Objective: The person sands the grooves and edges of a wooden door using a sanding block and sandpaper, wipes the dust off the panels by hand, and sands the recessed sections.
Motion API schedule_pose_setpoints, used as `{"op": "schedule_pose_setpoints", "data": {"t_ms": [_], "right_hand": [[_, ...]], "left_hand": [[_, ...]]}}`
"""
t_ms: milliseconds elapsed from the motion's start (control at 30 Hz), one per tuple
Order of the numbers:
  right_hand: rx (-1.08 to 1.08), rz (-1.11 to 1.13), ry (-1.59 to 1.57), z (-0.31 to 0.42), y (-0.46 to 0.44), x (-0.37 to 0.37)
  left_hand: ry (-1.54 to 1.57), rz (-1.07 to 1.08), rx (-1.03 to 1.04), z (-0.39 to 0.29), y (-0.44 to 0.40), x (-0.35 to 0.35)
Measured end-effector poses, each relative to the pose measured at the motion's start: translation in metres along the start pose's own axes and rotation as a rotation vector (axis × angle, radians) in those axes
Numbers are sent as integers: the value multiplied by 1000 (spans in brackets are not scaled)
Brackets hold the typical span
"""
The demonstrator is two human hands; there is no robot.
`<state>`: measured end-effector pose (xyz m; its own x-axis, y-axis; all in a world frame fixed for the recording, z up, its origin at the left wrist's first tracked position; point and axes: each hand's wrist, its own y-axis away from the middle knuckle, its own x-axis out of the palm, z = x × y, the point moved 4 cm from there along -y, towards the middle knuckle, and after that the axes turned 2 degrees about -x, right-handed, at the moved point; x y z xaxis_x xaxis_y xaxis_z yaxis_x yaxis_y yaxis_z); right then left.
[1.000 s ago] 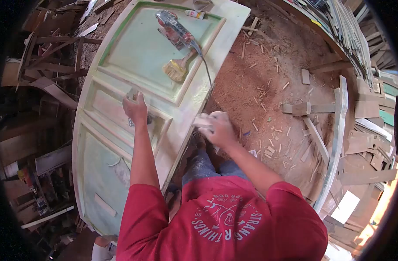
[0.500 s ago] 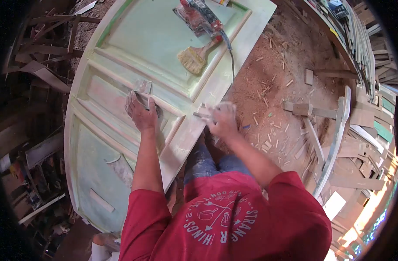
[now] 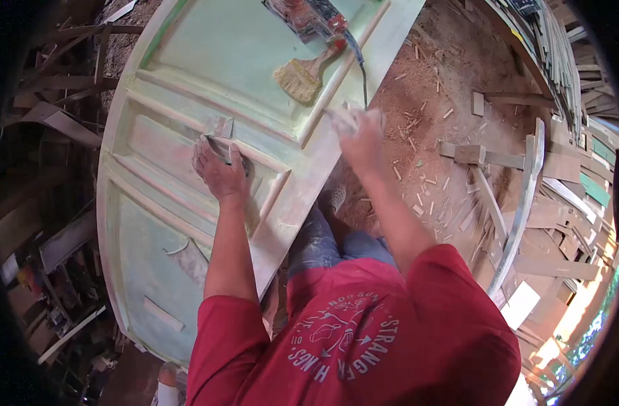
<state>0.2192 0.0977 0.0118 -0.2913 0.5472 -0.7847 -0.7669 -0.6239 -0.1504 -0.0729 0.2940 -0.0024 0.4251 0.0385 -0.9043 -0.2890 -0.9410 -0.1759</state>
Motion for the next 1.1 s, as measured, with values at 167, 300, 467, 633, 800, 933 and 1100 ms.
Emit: {"op": "schedule_pose_setpoints", "data": {"t_ms": [167,300,467,633,800,933,1100], "right_hand": [[-147,84,34,14,69,-12],[-60,-20,84,-2,6,3],[-6,81,12,32,93,-8],[30,-92,76,4,16,4],[-84,-27,66,33,89,4],[-143,-57,141,20,64,3],[11,-96,94,11,25,9]], "left_hand": [[-13,-5,12,4,0,3],[4,11,-4,-1,0,-1],[19,5,0,-2,0,-3],[11,22,3,5,0,3],[21,22,8,-1,1,-3],[23,22,11,1,0,0],[5,17,25,9,-1,6]]}}
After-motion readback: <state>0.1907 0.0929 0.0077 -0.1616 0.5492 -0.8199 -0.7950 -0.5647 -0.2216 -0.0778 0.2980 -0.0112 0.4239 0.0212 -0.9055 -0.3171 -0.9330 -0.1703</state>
